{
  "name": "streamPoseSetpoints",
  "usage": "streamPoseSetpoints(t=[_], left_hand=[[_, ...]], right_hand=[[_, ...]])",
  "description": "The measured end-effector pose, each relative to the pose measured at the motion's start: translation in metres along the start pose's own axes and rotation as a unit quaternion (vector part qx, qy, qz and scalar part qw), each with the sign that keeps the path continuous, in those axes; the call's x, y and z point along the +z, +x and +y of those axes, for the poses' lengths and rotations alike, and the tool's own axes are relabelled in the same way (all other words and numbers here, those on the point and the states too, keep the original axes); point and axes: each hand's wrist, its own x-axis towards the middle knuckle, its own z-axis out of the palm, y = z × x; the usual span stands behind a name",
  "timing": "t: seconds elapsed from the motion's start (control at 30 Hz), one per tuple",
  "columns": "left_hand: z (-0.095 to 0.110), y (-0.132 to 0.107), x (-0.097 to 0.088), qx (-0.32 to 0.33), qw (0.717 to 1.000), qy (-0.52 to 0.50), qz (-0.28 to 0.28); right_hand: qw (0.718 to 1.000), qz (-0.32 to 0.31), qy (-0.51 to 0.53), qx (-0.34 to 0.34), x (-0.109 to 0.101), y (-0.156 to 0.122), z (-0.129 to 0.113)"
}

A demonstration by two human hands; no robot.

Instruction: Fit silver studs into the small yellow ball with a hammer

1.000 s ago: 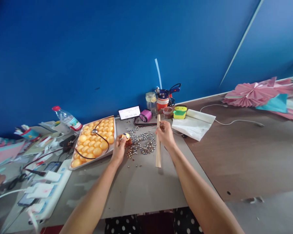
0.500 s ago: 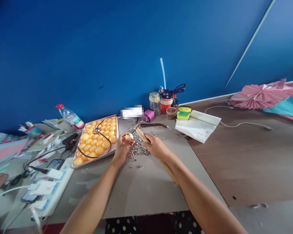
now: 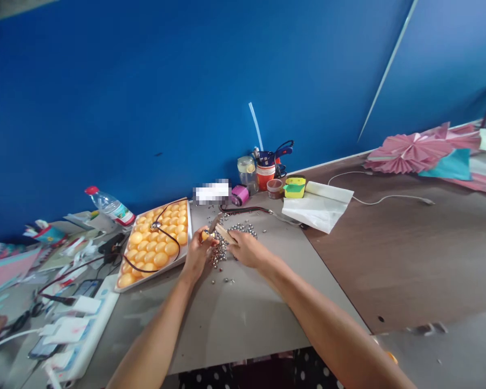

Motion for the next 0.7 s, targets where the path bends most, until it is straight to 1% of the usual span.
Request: streamPoseSetpoints(t=[0.13, 0.17, 0.27, 0.3, 0.43, 0.5, 0.6, 0.63, 0.7], left_hand=[[0.004, -0.001, 0.001, -0.015, 1.000, 0.018, 0.008], [0.004, -0.002, 0.001, -0.014, 1.000, 0.016, 0.006], [0.004, -0.002, 0.001, 0.000, 1.000, 0.014, -0.005], [0.003, -0.002, 0.001, 0.001, 1.000, 0.014, -0.006], [0.005, -0.003, 0.003, -0.016, 1.000, 0.014, -0.007], [0.007, -0.005, 0.004, -0.020, 1.000, 0.017, -0.015], [0.011, -0.007, 0.004, -0.019, 0.999, 0.029, -0.022], [0.012, -0.008, 0.004, -0.019, 0.999, 0.035, -0.016], [0.013, -0.007, 0.005, -0.021, 0.998, 0.055, 0.000]], right_hand=[[0.999, 0.049, 0.009, 0.010, -0.004, -0.002, -0.007], [0.999, 0.045, 0.006, 0.015, -0.004, -0.002, -0.009], [1.000, -0.002, -0.015, 0.022, 0.000, -0.002, -0.009], [1.000, -0.007, -0.019, 0.020, 0.001, -0.001, -0.007], [0.999, 0.040, -0.022, 0.003, 0.004, 0.001, 0.003], [0.999, 0.031, -0.025, 0.008, 0.005, 0.002, 0.006], [0.999, -0.009, -0.034, 0.021, 0.006, 0.002, 0.007], [0.999, -0.008, -0.036, 0.021, 0.006, 0.002, 0.006], [0.999, 0.015, -0.036, 0.016, 0.006, 0.002, 0.005]])
